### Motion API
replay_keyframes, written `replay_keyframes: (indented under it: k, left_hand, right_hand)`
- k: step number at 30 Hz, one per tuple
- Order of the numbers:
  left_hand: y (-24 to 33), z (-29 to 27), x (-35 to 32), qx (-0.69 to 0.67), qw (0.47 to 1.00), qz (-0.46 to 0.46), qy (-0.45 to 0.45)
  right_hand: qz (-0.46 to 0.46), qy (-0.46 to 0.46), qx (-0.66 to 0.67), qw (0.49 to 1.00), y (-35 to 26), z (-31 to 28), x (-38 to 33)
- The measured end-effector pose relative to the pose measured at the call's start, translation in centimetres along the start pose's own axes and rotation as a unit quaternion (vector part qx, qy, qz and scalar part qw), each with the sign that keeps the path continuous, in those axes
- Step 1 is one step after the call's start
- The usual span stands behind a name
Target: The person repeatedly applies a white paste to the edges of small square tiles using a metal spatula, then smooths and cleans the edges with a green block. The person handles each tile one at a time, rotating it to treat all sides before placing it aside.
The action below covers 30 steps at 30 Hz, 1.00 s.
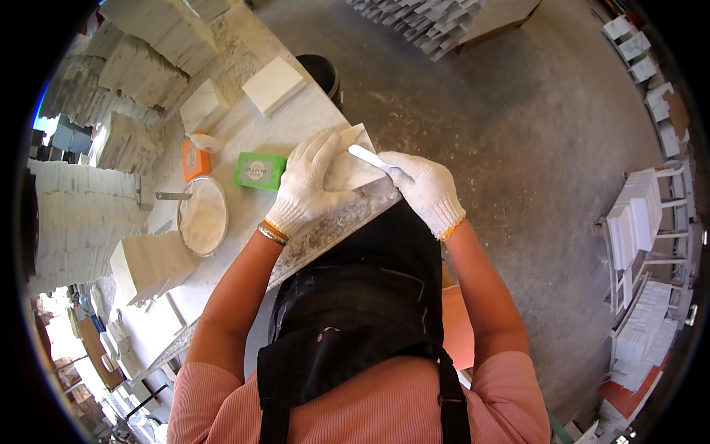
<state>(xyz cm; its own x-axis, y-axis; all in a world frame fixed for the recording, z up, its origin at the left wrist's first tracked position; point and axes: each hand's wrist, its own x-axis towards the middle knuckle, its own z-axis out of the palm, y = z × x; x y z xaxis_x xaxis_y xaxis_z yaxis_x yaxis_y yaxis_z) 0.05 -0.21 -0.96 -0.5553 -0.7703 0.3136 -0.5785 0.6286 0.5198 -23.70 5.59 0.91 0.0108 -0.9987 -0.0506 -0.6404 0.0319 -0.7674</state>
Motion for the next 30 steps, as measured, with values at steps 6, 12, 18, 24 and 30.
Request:
replay_keyframes:
  k: [6,12,18,24,30]
  left_hand:
    - [-0.1,0.1,-0.1,0.005,1.0,0.001,0.003]
    - [0.1,-0.2,-0.1,0.007,1.0,-0.005,-0.008]
    - [0.1,0.2,-0.1,0.009,1.0,0.005,0.014]
    - [2.1,-1.2,0.8,0.042,0.999,-0.002,-0.022]
    - [4.3,-2.3,2.2,0.116,0.984,-0.07,-0.113]
  right_hand:
    - [-0.113,0.074,-0.05,0.99,0.8,3.1,-1.4]
    - [-0.073,0.08,-0.02,0.994,0.2,2.2,-0.7]
    - [-0.096,0.036,0.04,0.994,-0.4,3.3,-2.1]
    - [0.123,0.092,0.278,0.948,0.8,-1.7,-4.7]
    - [0.13,0.091,0.297,0.941,2.0,-2.1,-6.7]
